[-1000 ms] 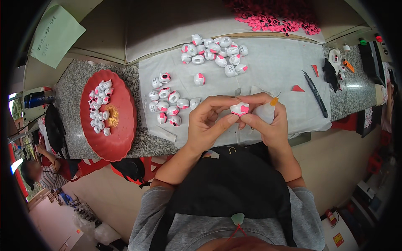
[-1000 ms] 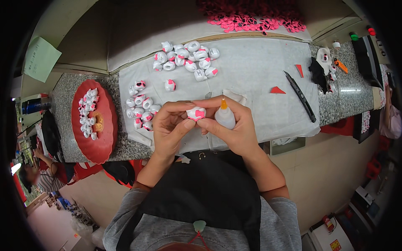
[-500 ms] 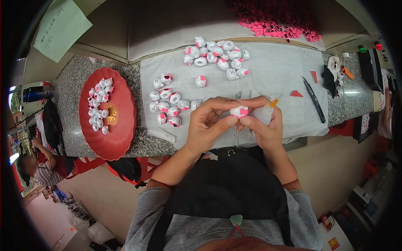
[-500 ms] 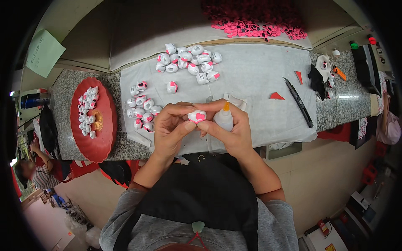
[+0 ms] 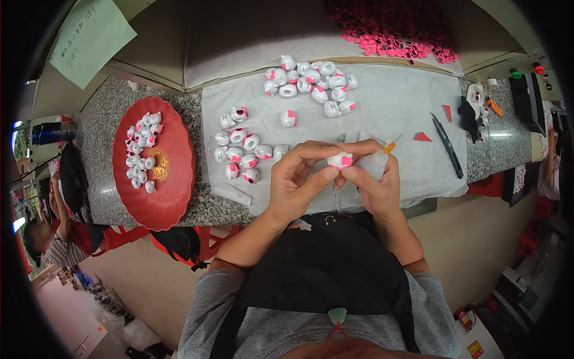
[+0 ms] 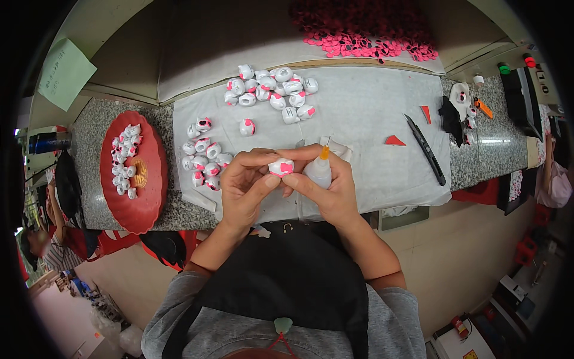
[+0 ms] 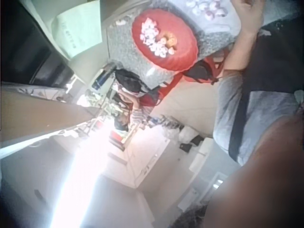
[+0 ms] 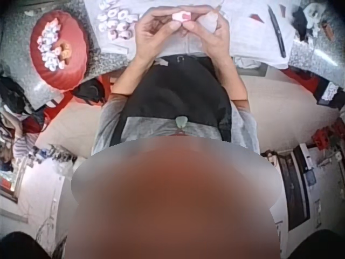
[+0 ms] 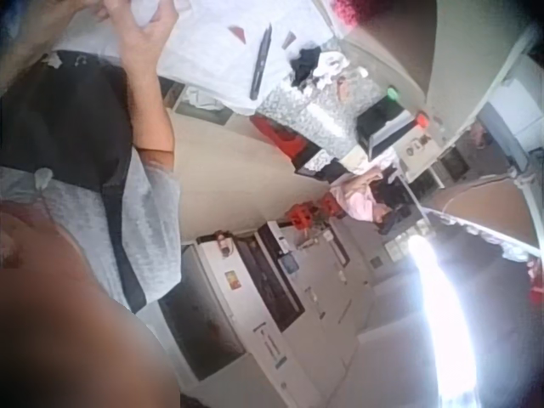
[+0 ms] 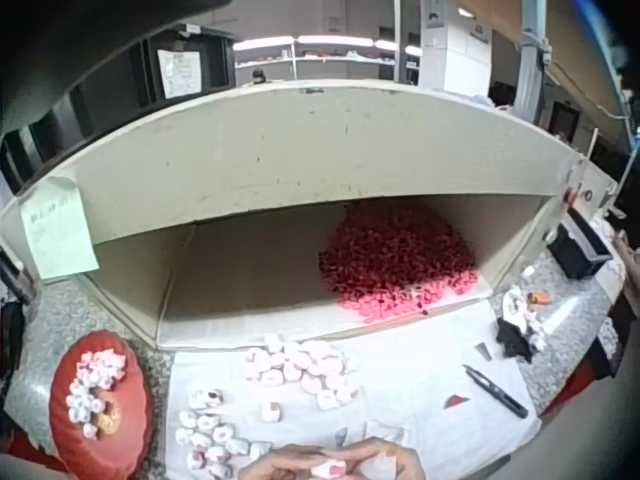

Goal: The recorder is applying glue from a small plastic bottle to small white toy cat heads and placing them on a red plate.

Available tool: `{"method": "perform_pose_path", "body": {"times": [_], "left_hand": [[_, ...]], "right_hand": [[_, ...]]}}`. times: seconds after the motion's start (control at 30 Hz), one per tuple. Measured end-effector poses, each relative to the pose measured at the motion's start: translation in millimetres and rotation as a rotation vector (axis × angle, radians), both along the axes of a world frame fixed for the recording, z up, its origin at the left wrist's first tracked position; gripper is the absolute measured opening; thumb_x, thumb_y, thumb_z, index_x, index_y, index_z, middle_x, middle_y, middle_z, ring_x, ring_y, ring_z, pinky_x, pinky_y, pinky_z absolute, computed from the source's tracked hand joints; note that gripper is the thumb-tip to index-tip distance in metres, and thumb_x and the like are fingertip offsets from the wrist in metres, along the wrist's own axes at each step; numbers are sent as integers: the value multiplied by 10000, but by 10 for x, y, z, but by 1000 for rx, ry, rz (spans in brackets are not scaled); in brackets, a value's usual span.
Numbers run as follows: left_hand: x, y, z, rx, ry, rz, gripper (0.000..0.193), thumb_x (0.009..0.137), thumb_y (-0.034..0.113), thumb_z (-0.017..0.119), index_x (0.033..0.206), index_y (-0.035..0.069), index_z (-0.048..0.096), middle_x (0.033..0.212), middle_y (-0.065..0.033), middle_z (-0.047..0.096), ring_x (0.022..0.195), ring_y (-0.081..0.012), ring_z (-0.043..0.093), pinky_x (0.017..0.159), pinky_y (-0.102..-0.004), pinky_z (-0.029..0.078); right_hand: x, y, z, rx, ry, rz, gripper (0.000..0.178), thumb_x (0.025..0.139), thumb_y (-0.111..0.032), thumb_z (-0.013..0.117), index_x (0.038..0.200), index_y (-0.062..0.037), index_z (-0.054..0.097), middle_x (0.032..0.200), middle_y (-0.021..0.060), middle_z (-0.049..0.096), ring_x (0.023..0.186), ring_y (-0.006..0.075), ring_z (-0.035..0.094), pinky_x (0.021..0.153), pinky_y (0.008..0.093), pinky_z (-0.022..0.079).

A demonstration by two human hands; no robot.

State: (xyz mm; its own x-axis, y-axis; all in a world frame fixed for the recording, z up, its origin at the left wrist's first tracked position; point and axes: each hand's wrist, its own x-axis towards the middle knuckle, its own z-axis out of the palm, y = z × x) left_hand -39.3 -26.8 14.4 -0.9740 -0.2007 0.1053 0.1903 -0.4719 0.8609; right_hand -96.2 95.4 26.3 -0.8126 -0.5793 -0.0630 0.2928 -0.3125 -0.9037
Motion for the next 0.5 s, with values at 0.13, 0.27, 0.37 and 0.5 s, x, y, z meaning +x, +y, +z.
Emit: {"method": "perform_pose_path", "body": {"times": [0.13,0.27,0.37,0.5], "left_hand": [[7,-12,4,-29,14,-13,223,724,-30,511,945,-13,483,973,-118,494,912,-158,476,775,-265,374],[29,13,42,-2,-67,7,221,735,-26,503,953,-11,474,992,-116,484,920,-156,469,768,-262,374],[77,12,3,-144,153,4,236,710,-29,537,937,-5,477,988,-114,480,897,-157,470,759,-270,372],[141,-32,67,-236,121,23,209,710,-27,539,913,-6,494,926,-118,506,820,-162,492,729,-274,384]], "right_hand": [[44,-22,-9,-29,-12,-33,236,674,-7,527,902,37,491,698,104,514,546,152,507,489,252,437],[25,-24,-12,1,-48,-36,242,660,3,539,894,42,490,698,113,518,545,156,515,489,249,438],[22,80,105,9,-19,108,241,650,21,544,882,46,486,701,125,522,547,165,527,491,251,441],[88,80,29,-58,-51,123,231,645,41,541,869,41,482,703,134,525,547,173,531,493,254,443]]}}
